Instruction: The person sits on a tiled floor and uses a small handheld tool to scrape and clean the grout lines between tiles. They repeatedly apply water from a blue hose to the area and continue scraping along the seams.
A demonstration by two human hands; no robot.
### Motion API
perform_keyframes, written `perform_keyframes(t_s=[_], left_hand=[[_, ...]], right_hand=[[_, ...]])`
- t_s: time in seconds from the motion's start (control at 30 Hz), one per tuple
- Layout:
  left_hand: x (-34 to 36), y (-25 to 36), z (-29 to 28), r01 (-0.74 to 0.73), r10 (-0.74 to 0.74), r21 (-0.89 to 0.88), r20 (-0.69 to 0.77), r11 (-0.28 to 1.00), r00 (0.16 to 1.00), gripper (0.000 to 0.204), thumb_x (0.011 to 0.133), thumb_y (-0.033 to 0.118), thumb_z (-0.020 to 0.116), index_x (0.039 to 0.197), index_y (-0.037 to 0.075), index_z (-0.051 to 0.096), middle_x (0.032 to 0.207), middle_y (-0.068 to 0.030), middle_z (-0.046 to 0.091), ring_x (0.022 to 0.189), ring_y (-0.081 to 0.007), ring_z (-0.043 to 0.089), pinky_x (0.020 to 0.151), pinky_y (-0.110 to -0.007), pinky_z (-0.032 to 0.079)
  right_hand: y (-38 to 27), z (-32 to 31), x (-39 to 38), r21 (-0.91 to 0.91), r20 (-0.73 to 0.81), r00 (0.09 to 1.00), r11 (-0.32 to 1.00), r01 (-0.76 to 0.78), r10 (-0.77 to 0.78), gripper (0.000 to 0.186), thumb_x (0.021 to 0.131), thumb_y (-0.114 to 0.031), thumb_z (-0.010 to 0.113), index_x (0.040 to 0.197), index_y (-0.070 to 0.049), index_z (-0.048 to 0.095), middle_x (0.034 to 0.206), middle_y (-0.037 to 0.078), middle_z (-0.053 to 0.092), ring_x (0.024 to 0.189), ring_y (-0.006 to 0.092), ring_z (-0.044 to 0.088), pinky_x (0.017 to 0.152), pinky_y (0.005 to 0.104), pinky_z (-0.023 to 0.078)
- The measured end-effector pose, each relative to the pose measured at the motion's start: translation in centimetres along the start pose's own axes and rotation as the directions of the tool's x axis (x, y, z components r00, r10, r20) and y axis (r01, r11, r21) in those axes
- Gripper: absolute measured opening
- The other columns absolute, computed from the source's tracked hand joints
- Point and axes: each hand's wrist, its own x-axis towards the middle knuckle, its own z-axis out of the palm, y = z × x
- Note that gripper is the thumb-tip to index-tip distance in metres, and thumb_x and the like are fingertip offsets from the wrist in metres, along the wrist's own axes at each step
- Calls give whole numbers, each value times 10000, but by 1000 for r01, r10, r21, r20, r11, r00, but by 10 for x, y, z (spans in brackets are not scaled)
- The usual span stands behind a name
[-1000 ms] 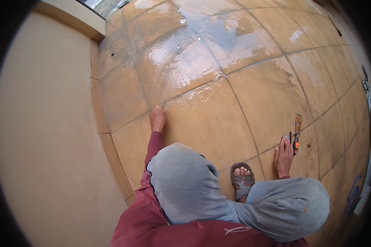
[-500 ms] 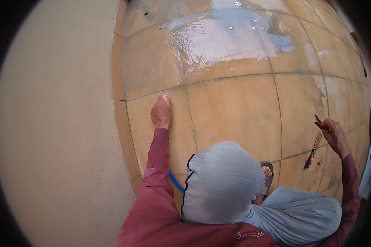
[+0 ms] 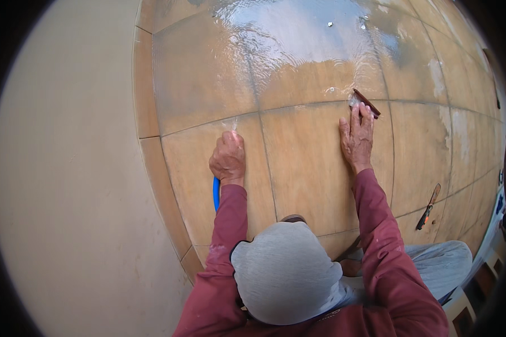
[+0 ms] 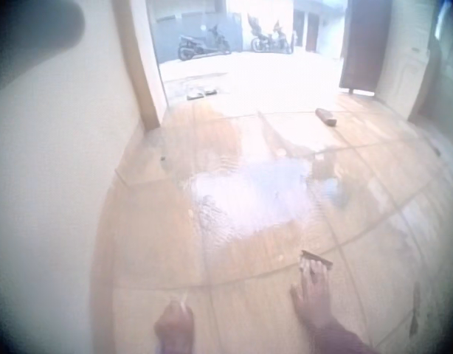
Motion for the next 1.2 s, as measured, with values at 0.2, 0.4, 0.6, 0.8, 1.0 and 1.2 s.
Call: perform_keyframes(t_s=[0.2, 0.4, 0.6, 0.8, 1.0, 1.2], left_hand=[[5, 9, 3, 29, -29, -6, -10, 1000, 1000, 257, 1009, 330, 636, 830, 161, 561, 735, -47, 645, 583, -269, 678, 509, -409, 551], [4, -17, -5, 7, 2, -86, 104, 996, 995, 239, 1041, 330, 572, 893, 145, 594, 777, -87, 682, 636, -333, 691, 542, -464, 549], [-6, -41, -4, -19, 19, -3, 30, 1000, 999, 239, 1009, 333, 637, 867, 150, 580, 757, -64, 646, 647, -278, 697, 550, -416, 565], [-4, -26, -7, -5, 5, 9, 24, 1000, 1000, 237, 1007, 317, 642, 856, 150, 566, 753, -64, 637, 641, -280, 690, 549, -414, 559], [-1, -47, -12, -30, 31, -23, 42, 999, 999, 236, 1000, 311, 647, 852, 153, 554, 749, -66, 629, 633, -282, 683, 539, -407, 553], [-2, -26, -7, -19, 19, 3, 13, 1000, 1000, 225, 989, 311, 651, 856, 154, 560, 755, -63, 631, 627, -276, 684, 538, -404, 557]], right_hand=[[-103, 13, 15, -17, 79, 994, 997, 75, -74, 696, 1061, -446, 564, 1490, 97, 483, 1575, 235, 429, 1523, 421, 340, 1285, 539, 248], [-57, -4, 38, 98, 200, 864, 887, 452, -462, 585, 1078, -442, 532, 1504, -42, 536, 1565, 117, 507, 1511, 291, 408, 1287, 449, 277], [11, -17, 35, -156, 34, 996, 984, 92, -88, 552, 1073, -344, 565, 1461, 46, 529, 1493, 214, 514, 1465, 403, 421, 1249, 521, 309], [-179, 37, 12, 239, 60, 963, 940, 243, -264, 575, 1051, -368, 594, 1437, 56, 549, 1517, 231, 489, 1482, 436, 397, 1280, 528, 275], [-59, -4, 30, 152, 110, 929, 930, 336, -354, 498, 1060, -289, 588, 1490, -40, 552, 1490, 122, 537, 1450, 269, 471, 1242, 444, 363], [-83, 17, 20, -77, 21, 999, 997, 31, -29, 647, 1071, -397, 562, 1498, 79, 465, 1531, 250, 435, 1509, 431, 346, 1276, 528, 268]])
